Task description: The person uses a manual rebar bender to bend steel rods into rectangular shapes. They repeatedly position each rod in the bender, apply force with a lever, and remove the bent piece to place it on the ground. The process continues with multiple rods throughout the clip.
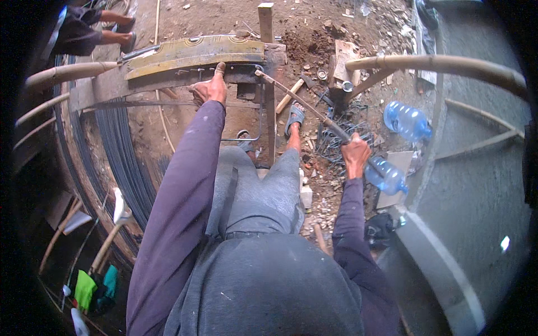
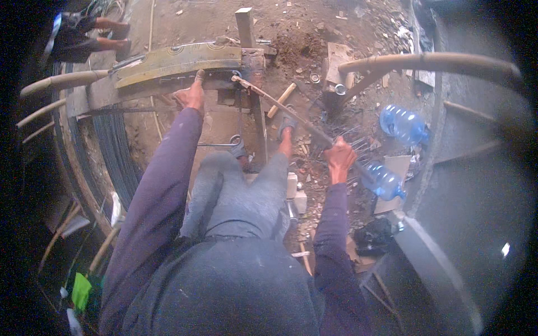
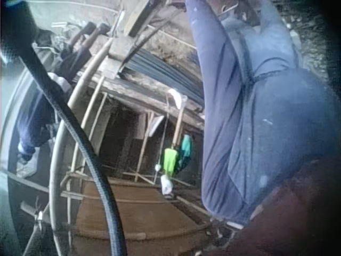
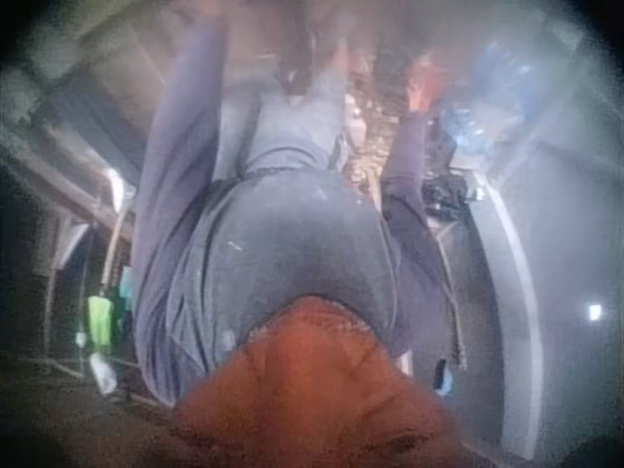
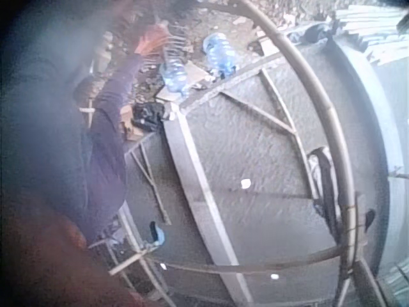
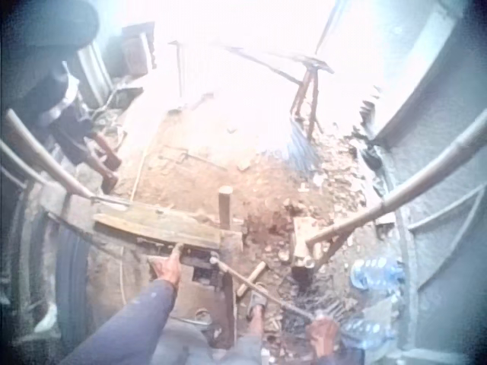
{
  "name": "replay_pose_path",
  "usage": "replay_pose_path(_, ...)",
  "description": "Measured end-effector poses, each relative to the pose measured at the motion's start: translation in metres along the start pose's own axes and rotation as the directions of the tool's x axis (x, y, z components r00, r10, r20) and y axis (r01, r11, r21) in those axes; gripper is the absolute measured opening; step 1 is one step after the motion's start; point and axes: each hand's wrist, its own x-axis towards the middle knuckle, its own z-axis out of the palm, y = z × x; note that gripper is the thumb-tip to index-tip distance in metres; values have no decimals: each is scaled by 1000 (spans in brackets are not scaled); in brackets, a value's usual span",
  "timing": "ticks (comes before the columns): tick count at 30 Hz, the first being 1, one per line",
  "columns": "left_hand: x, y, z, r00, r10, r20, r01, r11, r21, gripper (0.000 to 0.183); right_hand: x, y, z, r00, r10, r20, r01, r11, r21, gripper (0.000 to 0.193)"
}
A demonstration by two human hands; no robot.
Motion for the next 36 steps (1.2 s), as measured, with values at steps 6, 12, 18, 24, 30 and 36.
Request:
replay_pose_path(6,11,-13,12,999,-37,26,38,998,-55,150,-127,-64,1,968,241,65,-246,965,89,25)
replay_pose_path(12,45,-31,10,934,269,236,-300,948,106,94,-97,-13,-11,991,-48,-126,61,993,102,22)
replay_pose_path(18,39,-63,-74,734,159,660,-22,977,-211,32,-142,30,-23,984,19,-180,40,947,319,17)
replay_pose_path(24,47,-1,-128,156,162,974,789,573,-222,16,-209,70,-5,926,332,182,-377,843,384,21)
replay_pose_path(30,67,3,-124,368,538,758,-353,835,-421,14,-286,110,82,705,500,503,-702,593,395,39)
replay_pose_path(36,-36,10,-122,327,873,362,-899,406,-164,21,-401,153,188,506,621,598,-859,424,287,41)
